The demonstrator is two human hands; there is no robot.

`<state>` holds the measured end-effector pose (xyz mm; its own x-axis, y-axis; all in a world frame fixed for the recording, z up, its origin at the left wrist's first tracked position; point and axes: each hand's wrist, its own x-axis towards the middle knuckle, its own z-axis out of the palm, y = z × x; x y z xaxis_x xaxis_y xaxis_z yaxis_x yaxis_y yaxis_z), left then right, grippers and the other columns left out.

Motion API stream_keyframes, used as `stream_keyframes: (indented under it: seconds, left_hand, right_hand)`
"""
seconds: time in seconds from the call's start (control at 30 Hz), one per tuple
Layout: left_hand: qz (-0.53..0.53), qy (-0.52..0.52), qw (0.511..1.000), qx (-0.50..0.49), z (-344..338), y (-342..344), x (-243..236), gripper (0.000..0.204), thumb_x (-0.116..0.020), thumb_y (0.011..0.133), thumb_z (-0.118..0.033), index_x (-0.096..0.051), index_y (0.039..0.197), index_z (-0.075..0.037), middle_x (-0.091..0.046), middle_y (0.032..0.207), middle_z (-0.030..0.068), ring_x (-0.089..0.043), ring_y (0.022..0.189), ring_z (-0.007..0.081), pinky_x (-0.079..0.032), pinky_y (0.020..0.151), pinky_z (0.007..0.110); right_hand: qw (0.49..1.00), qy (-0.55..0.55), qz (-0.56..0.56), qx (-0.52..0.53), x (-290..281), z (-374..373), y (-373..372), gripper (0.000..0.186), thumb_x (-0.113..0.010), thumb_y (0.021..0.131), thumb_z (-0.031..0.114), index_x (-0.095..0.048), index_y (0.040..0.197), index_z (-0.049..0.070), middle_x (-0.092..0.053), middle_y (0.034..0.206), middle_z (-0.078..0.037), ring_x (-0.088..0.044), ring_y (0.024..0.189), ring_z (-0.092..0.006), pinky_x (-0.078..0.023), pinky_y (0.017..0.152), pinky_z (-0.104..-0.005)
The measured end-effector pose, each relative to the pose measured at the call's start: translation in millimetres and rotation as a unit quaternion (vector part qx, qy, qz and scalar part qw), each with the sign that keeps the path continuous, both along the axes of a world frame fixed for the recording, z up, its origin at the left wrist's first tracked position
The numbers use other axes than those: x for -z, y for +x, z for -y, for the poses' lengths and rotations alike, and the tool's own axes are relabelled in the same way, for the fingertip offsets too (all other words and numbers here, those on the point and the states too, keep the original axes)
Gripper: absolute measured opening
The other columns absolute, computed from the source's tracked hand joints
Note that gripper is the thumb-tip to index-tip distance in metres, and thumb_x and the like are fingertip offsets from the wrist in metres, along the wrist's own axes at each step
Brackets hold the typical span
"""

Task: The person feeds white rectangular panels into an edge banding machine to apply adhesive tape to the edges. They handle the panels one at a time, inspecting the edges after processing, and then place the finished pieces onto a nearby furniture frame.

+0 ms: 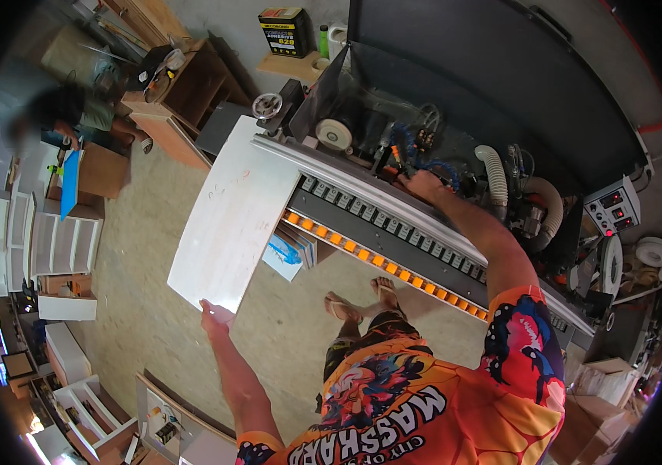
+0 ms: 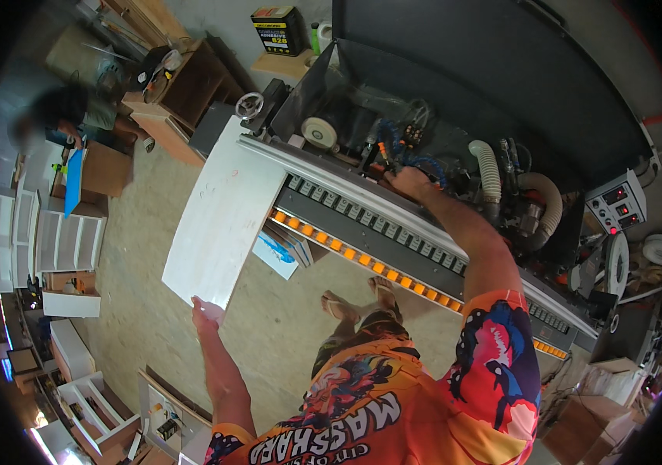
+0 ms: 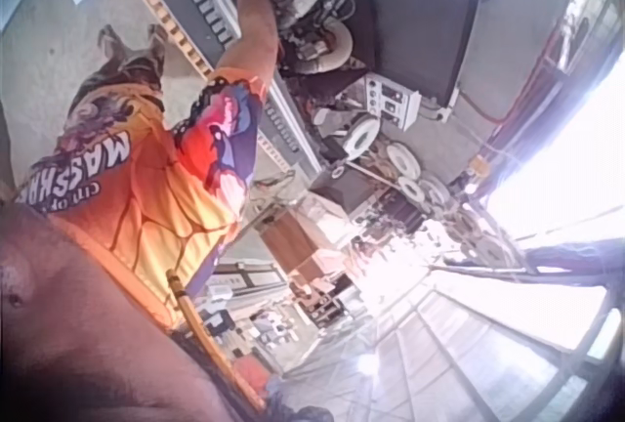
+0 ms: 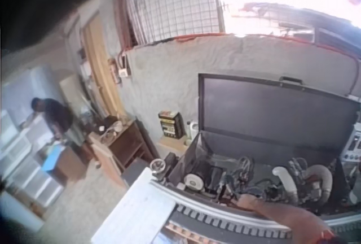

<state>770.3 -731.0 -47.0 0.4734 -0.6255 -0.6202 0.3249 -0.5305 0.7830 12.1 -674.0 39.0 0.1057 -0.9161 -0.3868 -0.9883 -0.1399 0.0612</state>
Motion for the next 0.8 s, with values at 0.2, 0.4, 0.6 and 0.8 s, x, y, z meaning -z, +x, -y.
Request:
stream_keyframes:
  seconds: [0.2, 0.4, 0.6, 0.8]
  left_hand:
    - [0.029, -0.025, 0.999, -0.015, 9, 19, -3, 0.068, -0.071, 0.097, -0.05, -0.057, 0.13, 0.008, -0.064, 0.119, 0.0181, -0.065, 0.106, 0.035, -0.057, 0.092, 0.054]
    - [0.035, -0.013, 0.999, -0.034, 33, 0, -11, 0.07, -0.067, 0.098, -0.054, -0.054, 0.136, 0.003, -0.061, 0.129, 0.0184, -0.061, 0.117, 0.0378, -0.051, 0.101, 0.06]
    - [0.032, -0.051, 0.997, -0.052, 48, 17, -12, 0.075, -0.072, 0.097, -0.048, -0.052, 0.133, 0.015, -0.061, 0.129, 0.0232, -0.063, 0.114, 0.0397, -0.054, 0.096, 0.058]
    - [0.008, -0.003, 0.997, -0.079, 58, 15, -7, 0.068, -0.07, 0.099, -0.045, -0.054, 0.133, 0.012, -0.061, 0.129, 0.0226, -0.062, 0.115, 0.0382, -0.054, 0.097, 0.057]
  right_hand:
    - [0.995, 0.039, 0.051, 0.076, -37, 4, 22, 0.044, -0.036, 0.108, 0.041, -0.058, 0.13, 0.009, -0.073, 0.093, -0.022, -0.073, 0.088, -0.0421, -0.061, 0.078, -0.052]
    - [0.975, -0.104, 0.151, 0.123, -83, -13, 26, 0.026, -0.055, 0.101, 0.022, -0.059, 0.123, 0.01, -0.074, 0.105, -0.018, -0.072, 0.098, -0.0378, -0.057, 0.084, -0.0476]
    - [0.827, -0.325, 0.38, 0.256, -137, -6, 91, 0.026, -0.065, 0.095, 0.008, -0.06, 0.12, 0.008, -0.075, 0.094, -0.016, -0.075, 0.081, -0.032, -0.057, 0.071, -0.0411]
    - [0.775, -0.333, 0.513, 0.155, -130, 70, 236, 0.028, -0.066, 0.095, 0.006, -0.058, 0.121, 0.005, -0.074, 0.088, -0.018, -0.075, 0.078, -0.0321, -0.058, 0.069, -0.039]
